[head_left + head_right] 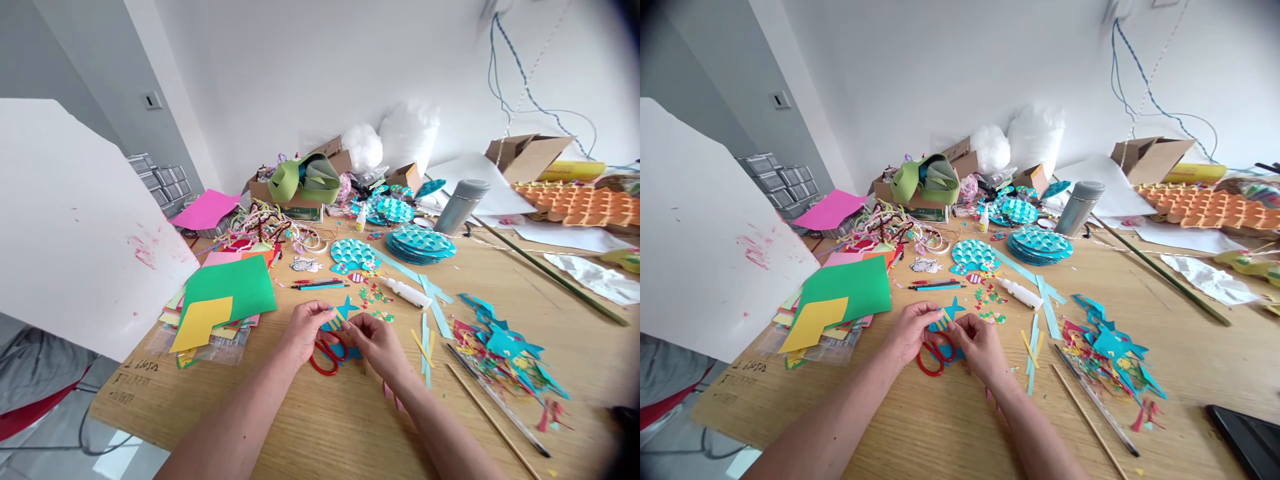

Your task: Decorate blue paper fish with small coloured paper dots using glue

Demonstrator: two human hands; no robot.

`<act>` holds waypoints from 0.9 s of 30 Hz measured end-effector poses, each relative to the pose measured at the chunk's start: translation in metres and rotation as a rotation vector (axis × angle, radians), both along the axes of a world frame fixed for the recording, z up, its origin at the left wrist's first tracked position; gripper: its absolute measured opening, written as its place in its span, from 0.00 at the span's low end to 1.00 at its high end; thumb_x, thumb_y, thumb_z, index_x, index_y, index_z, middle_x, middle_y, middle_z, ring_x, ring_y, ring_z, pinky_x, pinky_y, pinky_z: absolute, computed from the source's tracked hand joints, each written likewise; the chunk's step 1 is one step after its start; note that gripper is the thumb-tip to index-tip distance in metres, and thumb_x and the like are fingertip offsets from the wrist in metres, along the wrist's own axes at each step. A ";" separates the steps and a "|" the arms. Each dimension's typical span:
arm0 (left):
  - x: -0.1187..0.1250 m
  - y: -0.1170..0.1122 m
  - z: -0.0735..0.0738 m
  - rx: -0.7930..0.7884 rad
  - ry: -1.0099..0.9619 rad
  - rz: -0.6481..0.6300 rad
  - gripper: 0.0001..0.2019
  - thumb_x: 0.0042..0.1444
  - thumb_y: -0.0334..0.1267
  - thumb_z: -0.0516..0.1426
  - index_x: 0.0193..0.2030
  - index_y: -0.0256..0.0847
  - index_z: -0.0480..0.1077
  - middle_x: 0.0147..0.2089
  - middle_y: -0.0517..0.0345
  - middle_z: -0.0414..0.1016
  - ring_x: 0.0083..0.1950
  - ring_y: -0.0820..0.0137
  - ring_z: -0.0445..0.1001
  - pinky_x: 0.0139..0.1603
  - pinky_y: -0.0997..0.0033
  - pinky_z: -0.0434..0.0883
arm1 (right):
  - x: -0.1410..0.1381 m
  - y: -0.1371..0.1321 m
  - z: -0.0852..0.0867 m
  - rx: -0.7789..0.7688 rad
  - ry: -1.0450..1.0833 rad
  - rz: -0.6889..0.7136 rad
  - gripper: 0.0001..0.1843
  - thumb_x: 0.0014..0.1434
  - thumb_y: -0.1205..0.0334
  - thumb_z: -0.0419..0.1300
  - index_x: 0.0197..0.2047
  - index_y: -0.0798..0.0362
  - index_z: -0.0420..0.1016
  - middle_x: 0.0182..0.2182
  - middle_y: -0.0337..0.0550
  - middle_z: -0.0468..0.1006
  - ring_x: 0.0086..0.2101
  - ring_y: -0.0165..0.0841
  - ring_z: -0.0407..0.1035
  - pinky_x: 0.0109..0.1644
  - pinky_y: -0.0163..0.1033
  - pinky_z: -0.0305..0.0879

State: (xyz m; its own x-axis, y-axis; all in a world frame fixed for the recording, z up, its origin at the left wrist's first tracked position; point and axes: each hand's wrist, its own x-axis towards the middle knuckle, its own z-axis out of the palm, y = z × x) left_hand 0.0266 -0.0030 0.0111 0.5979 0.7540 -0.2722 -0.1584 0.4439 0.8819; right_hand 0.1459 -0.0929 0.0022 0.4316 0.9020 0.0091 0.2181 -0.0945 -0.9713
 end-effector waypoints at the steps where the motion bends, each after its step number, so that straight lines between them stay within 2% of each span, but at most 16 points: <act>1: 0.000 0.000 0.000 -0.001 0.006 -0.003 0.17 0.37 0.39 0.68 0.33 0.33 0.71 0.29 0.56 0.74 0.24 0.72 0.73 0.17 0.76 0.70 | 0.000 0.000 0.001 -0.001 0.004 -0.005 0.29 0.48 0.34 0.58 0.24 0.55 0.67 0.17 0.36 0.64 0.20 0.25 0.54 0.22 0.33 0.51; 19: 0.001 -0.003 0.002 -0.015 0.003 -0.066 0.18 0.35 0.41 0.68 0.31 0.31 0.72 0.27 0.57 0.73 0.22 0.74 0.71 0.19 0.75 0.72 | -0.002 0.000 0.005 -0.025 0.102 -0.040 0.28 0.43 0.34 0.60 0.23 0.54 0.67 0.16 0.35 0.64 0.19 0.26 0.55 0.22 0.34 0.52; 27: 0.000 -0.003 0.003 0.002 0.015 -0.065 0.19 0.34 0.43 0.69 0.30 0.31 0.73 0.27 0.57 0.74 0.22 0.74 0.71 0.19 0.75 0.71 | -0.003 -0.001 0.002 -0.021 0.085 -0.031 0.27 0.45 0.34 0.60 0.23 0.54 0.67 0.16 0.36 0.65 0.19 0.26 0.55 0.22 0.34 0.52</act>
State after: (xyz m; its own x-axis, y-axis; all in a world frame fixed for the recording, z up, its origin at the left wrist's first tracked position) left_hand 0.0270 -0.0062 0.0141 0.6417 0.7141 -0.2797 -0.1160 0.4508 0.8850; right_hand 0.1429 -0.0937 0.0046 0.4576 0.8879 -0.0474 0.1319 -0.1205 -0.9839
